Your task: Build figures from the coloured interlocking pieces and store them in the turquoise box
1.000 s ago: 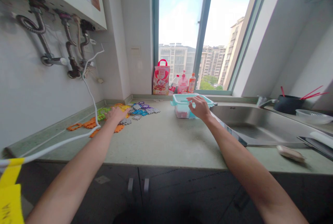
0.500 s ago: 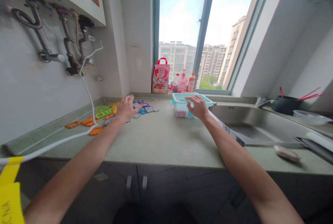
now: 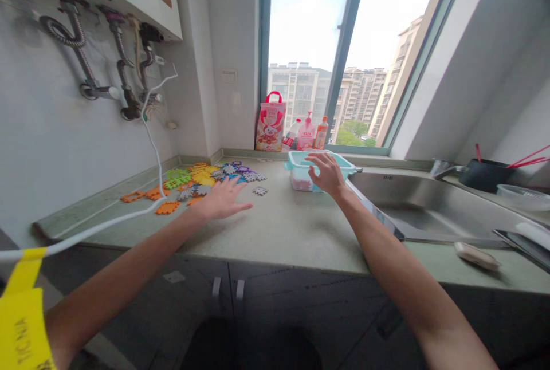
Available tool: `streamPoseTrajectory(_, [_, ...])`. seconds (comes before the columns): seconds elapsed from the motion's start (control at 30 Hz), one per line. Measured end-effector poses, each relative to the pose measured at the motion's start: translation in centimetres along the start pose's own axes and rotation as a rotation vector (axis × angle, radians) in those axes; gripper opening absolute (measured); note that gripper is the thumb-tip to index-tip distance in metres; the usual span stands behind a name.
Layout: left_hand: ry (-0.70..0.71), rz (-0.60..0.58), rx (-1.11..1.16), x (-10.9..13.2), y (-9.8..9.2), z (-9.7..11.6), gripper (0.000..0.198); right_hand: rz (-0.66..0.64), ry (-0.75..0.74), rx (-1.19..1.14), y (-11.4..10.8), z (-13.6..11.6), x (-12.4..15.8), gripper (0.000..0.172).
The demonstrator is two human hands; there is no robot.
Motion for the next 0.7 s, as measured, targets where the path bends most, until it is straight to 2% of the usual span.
streamPoseTrajectory(0.07, [-0.184,0.078,-0.080,2.1,-0.7,-3.8,0.097,-0.009,0.009,-0.002,0.0,0.0,-0.1,0.036])
streamPoseTrajectory(0.13, [-0.346,0.087,-0.132,4.5,-0.7,-7.6,0.104,-0.019,0.011,-0.006,0.1,0.0,-0.1,0.036])
streamPoseTrajectory(0.2, [-0.390,0.049,-0.098,6.5,-0.3,-10.2,0.106,-0.032,0.007,-0.011,0.2,-0.1,-0.1,0.036])
streamPoseTrajectory(0.27, [-0.370,0.022,-0.044,7.7,0.2,-11.5,0.103,-0.044,0.000,-0.012,0.4,-0.1,0.0,0.036])
streamPoseTrajectory(0.4, [-0.315,-0.027,0.033,7.9,0.7,-11.0,0.098,-0.057,-0.007,-0.010,0.5,-0.3,0.2,0.034])
streamPoseTrajectory(0.7, [-0.010,-0.111,0.088,6.3,-0.7,-6.5,0.091,-0.068,-0.026,-0.008,0.8,0.1,0.4,0.033])
Point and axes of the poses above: each hand's wrist, its own x-axis away from the middle knuckle, its own y-axis out of the palm, z = x × y, the point moved 4 cm from there along -x, towards the middle knuckle, and after that the axes turned 7 degrees about z, right-handed, at the moved point
